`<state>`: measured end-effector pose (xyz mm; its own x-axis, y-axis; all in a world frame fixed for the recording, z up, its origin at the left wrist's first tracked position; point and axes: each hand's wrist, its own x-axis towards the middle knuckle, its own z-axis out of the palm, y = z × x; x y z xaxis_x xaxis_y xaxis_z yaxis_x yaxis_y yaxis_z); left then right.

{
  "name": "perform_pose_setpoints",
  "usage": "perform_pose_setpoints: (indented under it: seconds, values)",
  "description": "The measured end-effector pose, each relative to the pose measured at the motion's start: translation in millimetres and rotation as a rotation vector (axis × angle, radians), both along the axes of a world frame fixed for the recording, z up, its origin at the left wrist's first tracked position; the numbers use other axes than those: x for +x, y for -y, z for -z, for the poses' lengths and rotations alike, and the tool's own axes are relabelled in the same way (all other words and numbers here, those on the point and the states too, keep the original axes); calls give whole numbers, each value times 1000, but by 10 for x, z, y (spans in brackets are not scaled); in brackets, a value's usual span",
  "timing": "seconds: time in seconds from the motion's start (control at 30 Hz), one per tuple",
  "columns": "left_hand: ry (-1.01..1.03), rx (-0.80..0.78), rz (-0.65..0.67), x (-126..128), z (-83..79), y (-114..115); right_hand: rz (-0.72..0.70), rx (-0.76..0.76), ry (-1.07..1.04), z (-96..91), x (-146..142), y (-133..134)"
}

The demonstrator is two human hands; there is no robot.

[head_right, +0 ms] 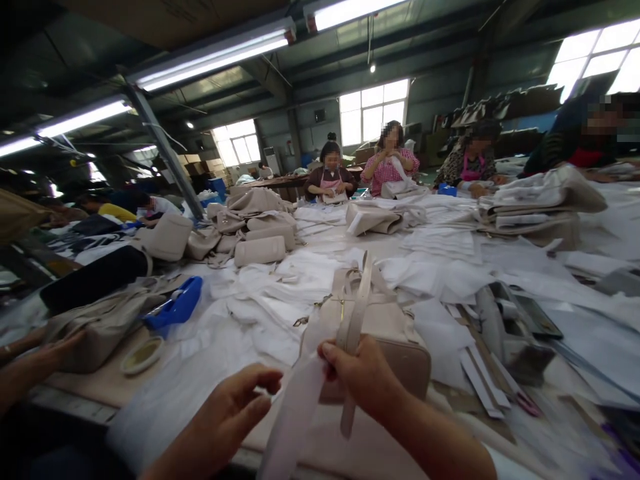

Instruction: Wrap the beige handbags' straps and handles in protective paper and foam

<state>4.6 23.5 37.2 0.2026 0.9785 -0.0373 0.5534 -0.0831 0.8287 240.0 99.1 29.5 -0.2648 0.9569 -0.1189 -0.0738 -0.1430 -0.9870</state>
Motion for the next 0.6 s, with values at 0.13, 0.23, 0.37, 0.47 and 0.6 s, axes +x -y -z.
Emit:
perform_pose_setpoints:
  seconds: [0.13, 0.23, 0.37, 0.47, 0.6]
  values:
    - [286, 81, 108, 514, -167, -455, -48, 83, 48, 71, 27, 94]
    - [391, 37, -33, 686, -98, -600, -36, 126, 64, 98, 73, 115]
    - [533, -20, -142, 608, 73, -609, -51, 170, 2, 125, 39, 102]
    - [566, 17, -217, 511, 141, -578, -179, 122, -58, 166, -77, 108]
    - [531, 119, -301, 494, 230, -489, -284, 78, 24, 175, -263, 203]
